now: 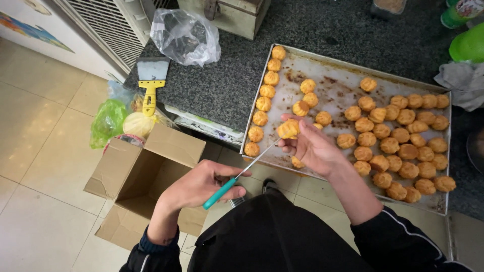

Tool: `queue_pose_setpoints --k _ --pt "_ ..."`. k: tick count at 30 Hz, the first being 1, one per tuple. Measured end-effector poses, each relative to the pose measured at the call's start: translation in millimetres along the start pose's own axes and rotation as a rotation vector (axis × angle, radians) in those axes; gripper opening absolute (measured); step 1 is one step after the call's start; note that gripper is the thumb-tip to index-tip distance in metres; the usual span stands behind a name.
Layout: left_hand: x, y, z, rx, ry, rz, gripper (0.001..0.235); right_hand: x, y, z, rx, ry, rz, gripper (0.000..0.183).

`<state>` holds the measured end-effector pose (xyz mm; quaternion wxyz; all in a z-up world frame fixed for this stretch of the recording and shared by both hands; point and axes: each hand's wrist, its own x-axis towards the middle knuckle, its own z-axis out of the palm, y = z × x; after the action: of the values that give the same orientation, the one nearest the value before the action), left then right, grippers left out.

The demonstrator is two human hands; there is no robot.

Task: The person uses a bench scraper to separate and gather small round pastries on a baking tray, then switches to scissors to cut each pastry individually. The cut pastries remain on the tray as the person continues the process.

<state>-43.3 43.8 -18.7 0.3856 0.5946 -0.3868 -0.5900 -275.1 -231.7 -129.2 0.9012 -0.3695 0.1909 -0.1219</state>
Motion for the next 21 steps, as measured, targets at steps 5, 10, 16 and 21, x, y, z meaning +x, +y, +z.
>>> queue_pose_setpoints --k 5,10,16,21 --pt "-1 -6 -1 0.012 -0.001 -0.002 0.051 1 2 5 -0.029 0.014 -0.033 0.055" --pt "-1 -13 -5 0.023 0.013 -0.001 0.050 -1 -6 23 -0.064 0.039 -0.066 0.057" --pt "-1 -18 -13 0.016 0.021 -0.041 0.056 -4 -24 52 -0.132 0.119 -0.051 0.051" --pt "0 -14 -14 0.019 0.017 -0.041 0.057 0 -25 55 -0.140 0.139 -0.054 0.050"
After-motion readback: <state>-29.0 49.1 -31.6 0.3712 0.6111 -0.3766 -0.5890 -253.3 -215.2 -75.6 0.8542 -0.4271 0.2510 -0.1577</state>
